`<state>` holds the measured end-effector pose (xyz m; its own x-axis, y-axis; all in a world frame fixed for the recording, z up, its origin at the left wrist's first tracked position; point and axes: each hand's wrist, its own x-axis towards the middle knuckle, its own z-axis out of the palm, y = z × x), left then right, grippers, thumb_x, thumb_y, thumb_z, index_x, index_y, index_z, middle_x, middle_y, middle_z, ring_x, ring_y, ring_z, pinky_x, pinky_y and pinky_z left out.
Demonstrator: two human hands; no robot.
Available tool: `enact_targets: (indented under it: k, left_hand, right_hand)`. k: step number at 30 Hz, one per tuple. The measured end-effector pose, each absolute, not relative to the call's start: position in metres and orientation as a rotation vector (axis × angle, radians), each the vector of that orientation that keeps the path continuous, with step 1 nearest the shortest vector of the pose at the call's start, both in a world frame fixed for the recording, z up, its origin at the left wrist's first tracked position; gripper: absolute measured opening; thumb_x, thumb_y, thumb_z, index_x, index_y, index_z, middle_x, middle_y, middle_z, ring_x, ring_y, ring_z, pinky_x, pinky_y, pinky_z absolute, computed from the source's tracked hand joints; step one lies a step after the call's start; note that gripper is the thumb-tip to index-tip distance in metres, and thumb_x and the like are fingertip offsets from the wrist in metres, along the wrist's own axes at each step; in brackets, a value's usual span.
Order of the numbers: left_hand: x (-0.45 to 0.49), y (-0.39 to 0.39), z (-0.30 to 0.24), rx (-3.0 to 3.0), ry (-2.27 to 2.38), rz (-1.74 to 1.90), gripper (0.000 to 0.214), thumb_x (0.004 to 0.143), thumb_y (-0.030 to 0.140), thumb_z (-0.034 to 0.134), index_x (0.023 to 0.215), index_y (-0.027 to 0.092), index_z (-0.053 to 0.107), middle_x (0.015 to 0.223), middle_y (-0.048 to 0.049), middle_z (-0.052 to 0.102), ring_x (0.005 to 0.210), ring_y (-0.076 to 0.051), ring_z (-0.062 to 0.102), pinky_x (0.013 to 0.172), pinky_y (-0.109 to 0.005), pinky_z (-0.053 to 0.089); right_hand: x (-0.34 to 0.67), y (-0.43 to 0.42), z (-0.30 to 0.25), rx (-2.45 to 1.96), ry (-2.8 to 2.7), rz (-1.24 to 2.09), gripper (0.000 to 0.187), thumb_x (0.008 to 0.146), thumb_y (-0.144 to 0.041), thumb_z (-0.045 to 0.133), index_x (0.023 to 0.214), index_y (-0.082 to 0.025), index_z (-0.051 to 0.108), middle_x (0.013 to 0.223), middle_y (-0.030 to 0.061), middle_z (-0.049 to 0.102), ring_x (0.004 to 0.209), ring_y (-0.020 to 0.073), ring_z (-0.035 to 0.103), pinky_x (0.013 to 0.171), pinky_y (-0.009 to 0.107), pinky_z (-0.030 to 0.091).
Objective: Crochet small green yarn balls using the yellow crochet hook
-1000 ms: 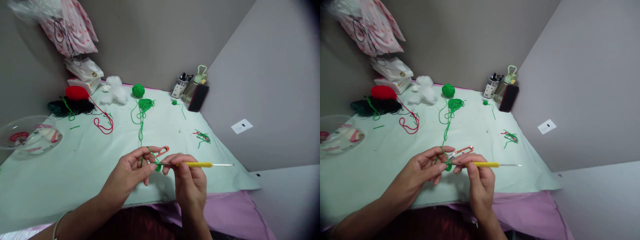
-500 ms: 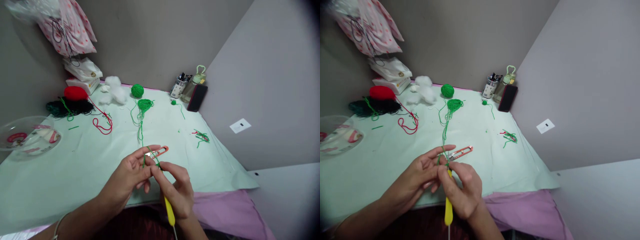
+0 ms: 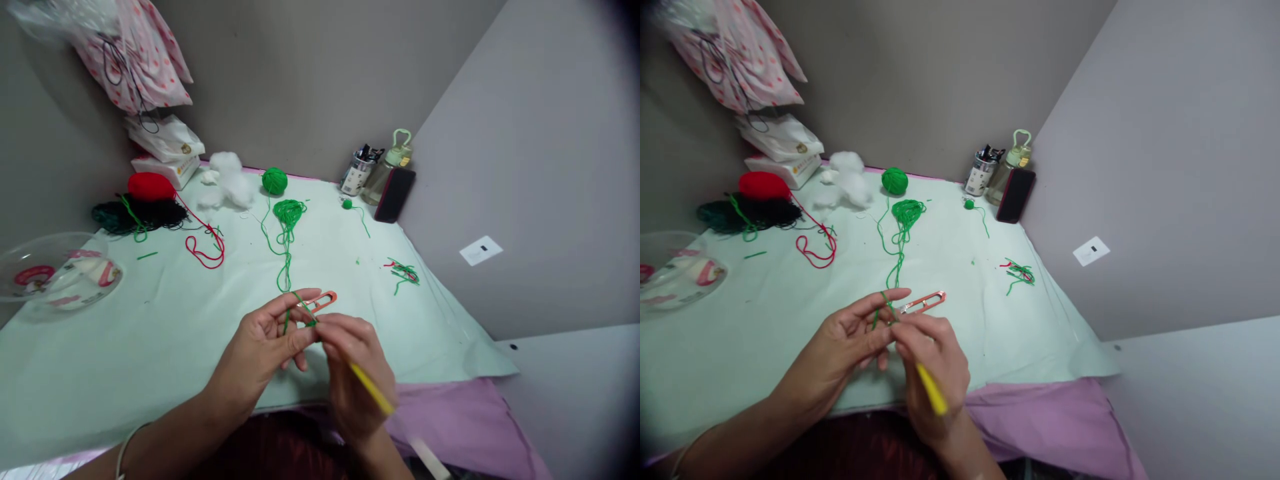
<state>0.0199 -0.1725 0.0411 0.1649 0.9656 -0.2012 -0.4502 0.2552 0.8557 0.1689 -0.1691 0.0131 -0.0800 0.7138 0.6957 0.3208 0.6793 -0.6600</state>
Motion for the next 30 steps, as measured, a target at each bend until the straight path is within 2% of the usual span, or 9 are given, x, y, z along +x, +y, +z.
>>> enact_targets:
  k: [3, 5, 6, 9, 12, 15, 18, 25, 30]
  left_hand:
    - [0.018, -0.169, 0.044, 0.598, 0.795, 1.091, 0.032, 0.085, 0.03, 0.083, 0.116, 0.025, 0.08, 0.087, 0.0013, 0.065, 0.049, 0.001, 0.034, 0.048, -0.013, 0.038]
    - [0.016, -0.168, 0.045, 0.519, 0.757, 1.074, 0.025, 0.085, 0.027, 0.082, 0.11, 0.022, 0.082, 0.088, 0.0016, 0.065, 0.047, 0.001, 0.022, 0.049, -0.013, 0.038]
    - [0.016, -0.167, 0.045, 0.501, 0.761, 1.084, 0.023, 0.085, 0.026, 0.082, 0.107, 0.022, 0.083, 0.086, 0.0024, 0.064, 0.048, 0.001, 0.022, 0.049, -0.013, 0.039]
    - [0.016, -0.169, 0.043, 0.561, 0.826, 1.147, 0.025, 0.083, 0.025, 0.084, 0.107, 0.025, 0.083, 0.081, 0.0029, 0.064, 0.057, -0.003, 0.042, 0.06, -0.015, 0.044]
    - [0.018, -0.171, 0.04, 0.672, 0.865, 1.175, 0.028, 0.082, 0.026, 0.085, 0.11, 0.029, 0.081, 0.09, 0.0008, 0.071, 0.085, -0.011, 0.06, 0.082, -0.019, 0.048]
    - [0.019, -0.173, 0.038, 0.68, 0.864, 1.188, 0.031, 0.082, 0.027, 0.085, 0.112, 0.031, 0.079, 0.093, 0.0017, 0.072, 0.092, -0.012, 0.061, 0.089, -0.022, 0.046]
    - [0.018, -0.172, 0.039, 0.669, 0.883, 1.191, 0.034, 0.081, 0.027, 0.086, 0.114, 0.031, 0.078, 0.089, 0.003, 0.068, 0.09, -0.012, 0.06, 0.087, -0.023, 0.045]
    - [0.014, -0.172, 0.043, 0.738, 0.879, 1.143, 0.031, 0.083, 0.03, 0.083, 0.114, 0.033, 0.079, 0.089, 0.0018, 0.067, 0.091, -0.013, 0.058, 0.086, -0.024, 0.043]
    - [0.012, -0.172, 0.044, 0.801, 0.922, 1.158, 0.028, 0.085, 0.028, 0.081, 0.112, 0.036, 0.08, 0.088, 0.0028, 0.065, 0.089, -0.012, 0.058, 0.083, -0.021, 0.044]
  right_hand:
    - [0.171, -0.169, 0.013, -0.848, -1.702, 0.248, 0.035, 0.095, -0.007, 0.062, 0.118, -0.03, 0.075, 0.107, 0.0054, 0.074, 0.092, 0.0199, 0.071, 0.074, 0.033, 0.059]
    - [0.174, -0.166, 0.016, -0.837, -1.621, 0.437, 0.03, 0.099, -0.009, 0.057, 0.114, -0.028, 0.075, 0.097, 0.0047, 0.073, 0.085, 0.0185, 0.068, 0.071, 0.033, 0.057]
    - [0.175, -0.165, 0.017, -0.826, -1.546, 0.562, 0.029, 0.1, -0.011, 0.054, 0.111, -0.027, 0.075, 0.092, 0.0035, 0.071, 0.081, 0.0173, 0.066, 0.069, 0.032, 0.056]
    - [0.176, -0.161, 0.021, -0.76, -1.354, 0.851, 0.025, 0.102, -0.015, 0.054, 0.105, -0.027, 0.075, 0.086, 0.0014, 0.068, 0.074, 0.0148, 0.062, 0.068, 0.031, 0.053]
    - [0.173, -0.16, 0.023, -0.713, -1.422, 0.907, 0.022, 0.102, -0.018, 0.056, 0.105, -0.026, 0.077, 0.094, 0.0034, 0.072, 0.088, 0.0173, 0.067, 0.077, 0.033, 0.055]
    - [0.171, -0.16, 0.022, -0.718, -1.454, 0.887, 0.023, 0.102, -0.017, 0.056, 0.107, -0.027, 0.077, 0.099, 0.0037, 0.075, 0.095, 0.0183, 0.069, 0.081, 0.032, 0.055]
    - [0.172, -0.16, 0.02, -0.712, -1.398, 0.931, 0.022, 0.102, -0.018, 0.056, 0.105, -0.026, 0.076, 0.097, 0.0028, 0.074, 0.084, 0.0154, 0.067, 0.074, 0.029, 0.054]
    - [0.175, -0.157, 0.02, -0.62, -1.217, 1.17, 0.023, 0.106, -0.026, 0.051, 0.102, -0.024, 0.073, 0.097, 0.003, 0.075, 0.076, 0.0125, 0.066, 0.073, 0.029, 0.055]
    - [0.18, -0.161, 0.023, -0.64, -1.324, 1.072, 0.024, 0.107, -0.022, 0.048, 0.105, -0.024, 0.071, 0.098, 0.0036, 0.075, 0.081, 0.0139, 0.067, 0.074, 0.029, 0.056]
